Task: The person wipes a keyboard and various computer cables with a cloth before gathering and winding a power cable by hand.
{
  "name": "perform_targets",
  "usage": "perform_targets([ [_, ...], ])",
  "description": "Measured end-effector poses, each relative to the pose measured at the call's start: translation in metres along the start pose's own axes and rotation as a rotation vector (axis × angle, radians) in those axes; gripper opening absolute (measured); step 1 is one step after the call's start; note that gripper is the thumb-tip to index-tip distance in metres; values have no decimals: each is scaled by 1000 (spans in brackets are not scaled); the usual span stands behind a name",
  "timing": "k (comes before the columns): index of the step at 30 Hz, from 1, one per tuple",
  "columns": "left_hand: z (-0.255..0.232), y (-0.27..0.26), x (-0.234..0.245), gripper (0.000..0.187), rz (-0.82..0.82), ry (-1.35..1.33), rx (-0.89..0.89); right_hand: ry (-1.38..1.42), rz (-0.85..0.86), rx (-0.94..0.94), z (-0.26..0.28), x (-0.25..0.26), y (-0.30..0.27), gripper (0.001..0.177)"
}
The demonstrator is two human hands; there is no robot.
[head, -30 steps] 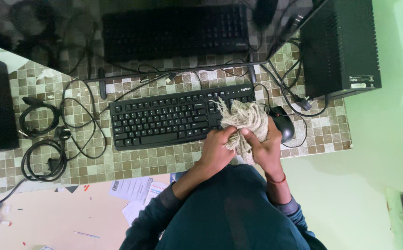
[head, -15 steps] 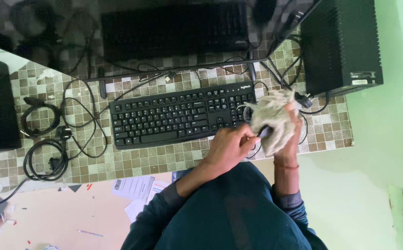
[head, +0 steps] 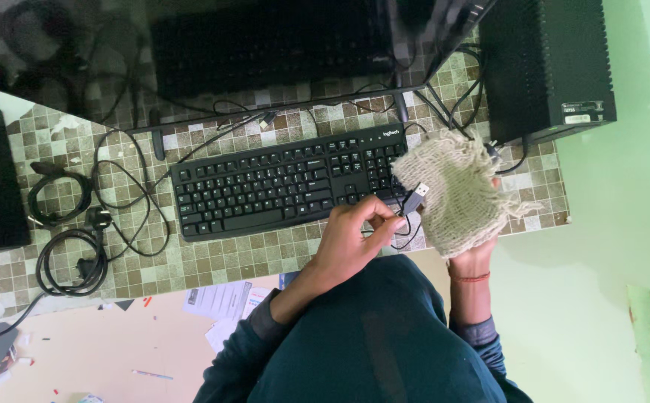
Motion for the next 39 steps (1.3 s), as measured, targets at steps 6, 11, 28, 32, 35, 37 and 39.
perform_targets([
  [6, 5, 0, -5, 15, -11, 113, -27, 187, 126, -96, -31, 11, -20, 54],
  [11, 18, -2, -7, 21, 10, 325, -37, -763, 146, 278, -38, -36, -17, 46],
  [28, 63, -1, -3, 31, -88, -259, 210, -263, 70, 351, 46, 31, 48, 44],
  [32, 69, 6, -2, 33, -74, -407, 200, -82, -13, 110, 3, 16, 33, 41],
  [35, 69, 5, -4, 26, -59, -509, 229, -99, 11, 40, -12, -5, 24, 43],
  [37, 68, 6, -8, 19, -106, -558, 200, -105, -17, 12, -17, -16, 20, 45],
  [39, 71, 9, -12, 19, -154, -542, 205, -111, -4, 12, -21, -24, 17, 50],
])
Point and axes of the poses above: each hand's wrist, its own y-axis towards the middle knuckle, its own x-axis out of the back of the hand, z = x × y, the point moved 1 cm from there along y, towards the middle knuckle, and after that the axes turned 3 degrees about -x, right-handed, at the moved point
